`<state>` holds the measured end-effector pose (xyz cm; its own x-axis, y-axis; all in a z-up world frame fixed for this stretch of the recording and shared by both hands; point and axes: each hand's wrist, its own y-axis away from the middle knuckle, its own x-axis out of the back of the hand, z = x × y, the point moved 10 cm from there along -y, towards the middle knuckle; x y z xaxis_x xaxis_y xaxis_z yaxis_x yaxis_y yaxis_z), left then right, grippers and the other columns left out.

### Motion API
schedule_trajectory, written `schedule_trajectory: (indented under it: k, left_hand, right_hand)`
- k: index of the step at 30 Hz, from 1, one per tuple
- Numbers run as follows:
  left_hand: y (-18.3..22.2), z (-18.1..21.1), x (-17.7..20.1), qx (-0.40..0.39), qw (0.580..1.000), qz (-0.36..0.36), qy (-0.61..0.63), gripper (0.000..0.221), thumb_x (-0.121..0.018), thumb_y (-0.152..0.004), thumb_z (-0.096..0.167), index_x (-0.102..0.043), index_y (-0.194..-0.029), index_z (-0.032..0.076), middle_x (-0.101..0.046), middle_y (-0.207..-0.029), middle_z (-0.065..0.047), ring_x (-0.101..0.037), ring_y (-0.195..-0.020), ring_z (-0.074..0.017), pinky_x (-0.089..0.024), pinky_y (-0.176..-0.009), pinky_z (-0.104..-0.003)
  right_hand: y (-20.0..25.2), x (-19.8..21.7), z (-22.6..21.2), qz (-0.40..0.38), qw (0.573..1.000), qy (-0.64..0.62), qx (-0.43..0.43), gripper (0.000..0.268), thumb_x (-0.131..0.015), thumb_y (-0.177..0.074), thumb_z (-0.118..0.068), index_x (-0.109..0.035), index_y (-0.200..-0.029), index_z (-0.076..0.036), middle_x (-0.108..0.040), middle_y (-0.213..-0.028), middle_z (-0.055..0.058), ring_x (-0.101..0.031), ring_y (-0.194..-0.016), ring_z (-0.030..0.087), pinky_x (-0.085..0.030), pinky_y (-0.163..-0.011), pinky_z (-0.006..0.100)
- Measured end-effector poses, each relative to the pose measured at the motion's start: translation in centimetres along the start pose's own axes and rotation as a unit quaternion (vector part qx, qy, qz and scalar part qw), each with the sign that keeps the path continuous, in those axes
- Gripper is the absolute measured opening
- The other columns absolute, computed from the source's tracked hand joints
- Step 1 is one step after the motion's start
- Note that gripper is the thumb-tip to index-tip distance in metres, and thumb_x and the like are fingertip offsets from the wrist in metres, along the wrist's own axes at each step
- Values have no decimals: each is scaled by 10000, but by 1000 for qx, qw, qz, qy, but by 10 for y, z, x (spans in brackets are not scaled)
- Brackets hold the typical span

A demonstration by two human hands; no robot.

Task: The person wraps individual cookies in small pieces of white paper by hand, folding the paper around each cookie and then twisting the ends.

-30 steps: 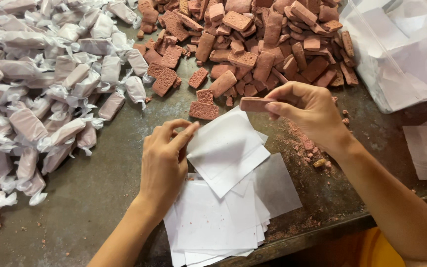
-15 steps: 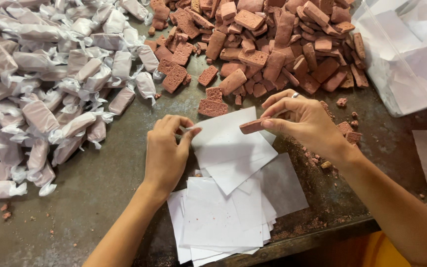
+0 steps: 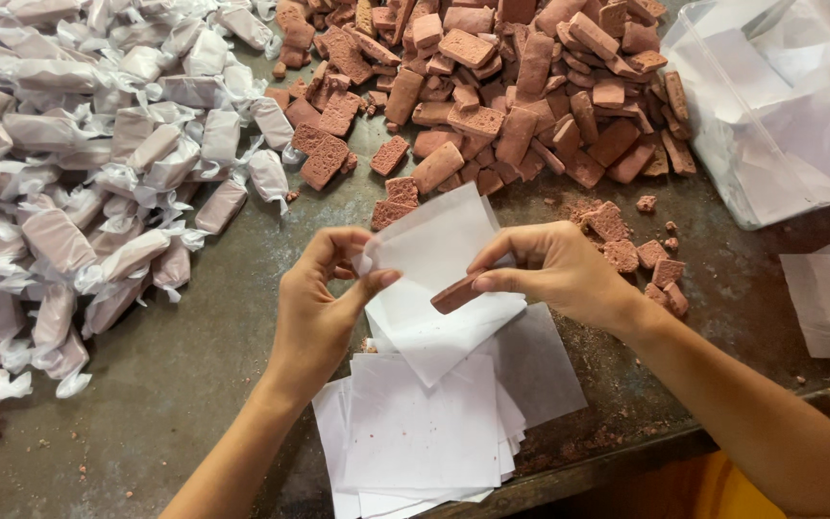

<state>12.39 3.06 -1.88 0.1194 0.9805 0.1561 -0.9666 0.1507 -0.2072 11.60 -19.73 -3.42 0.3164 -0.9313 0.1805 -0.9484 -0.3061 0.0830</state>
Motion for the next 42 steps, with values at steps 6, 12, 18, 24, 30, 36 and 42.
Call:
schedule_trajectory:
  k: [6, 12, 18, 24, 30, 36, 42]
  left_hand:
    - [1, 18, 16, 20, 998, 57, -30, 294, -763, -923, 131, -722, -1204, 53, -703, -728, -95, -612, -713, -143, -531, -771, -311]
    - [3, 11, 30, 29, 988, 98, -115, 168, -817, -922, 245, -733, -892, 103, -686, -701, -44, -589, -683, -101, -498, -754, -285]
    - [-1, -25, 32, 67, 991, 95, 64, 162, -745, -977, 221, -642, -959, 97, -699, -958, -23, -552, -821, -59, -507, -855, -265]
    - [13, 28, -14, 126, 974, -12, 187, 170, -741, -940, 140, -614, -931, 28, -676, -714, -98, -618, -616, -147, -512, -589, -255]
    - [34, 1, -50, 188, 927, -77, 317, 720, -860, -689, 18, -461, -1287, 61, -748, -1088, -197, -755, -981, -237, -634, -889, -357]
    - [34, 7, -43, 138, 942, -46, 301, 677, -846, -731, -21, -543, -1334, 33, -720, -1052, -97, -704, -936, -147, -601, -842, -266]
    - [37, 2, -35, 203, 956, -36, 208, 641, -829, -757, -17, -569, -1332, 96, -795, -842, -97, -606, -646, -52, -447, -564, -182]
  right_hand:
    - [0, 7, -5, 14, 1000, -21, -14, 183, -802, -824, -10, -778, -992, 59, -819, -825, 167, -737, -761, 151, -614, -710, 277]
    - [1, 13, 7, 29, 997, -27, -64, 199, -798, -808, 6, -768, -989, 84, -811, -815, 196, -772, -776, 202, -645, -713, 325]
    - [-2, 31, -9, 32, 986, 164, 6, 171, -860, -761, -85, -812, -916, -33, -758, -1117, 147, -699, -1021, 227, -577, -912, 404]
    - [10, 5, -50, 8, 996, 73, 53, 150, -863, -734, -126, -818, -877, -114, -574, -1472, 198, -481, -1397, 371, -297, -1187, 568]
    - [15, -29, -30, 23, 989, -143, 4, 107, -774, -831, -108, -730, -889, -29, -716, -1302, 211, -738, -1013, 190, -607, -794, 263]
    - [8, -40, -2, -79, 944, -313, -72, 1081, -947, -658, -257, -312, -1526, -144, -434, -1506, 278, -652, -1157, 339, -608, -920, 415]
    - [29, 31, -72, -152, 848, -500, 92, 467, -808, -941, -22, -647, -1366, -128, -722, -964, 22, -573, -700, 78, -498, -621, 228]
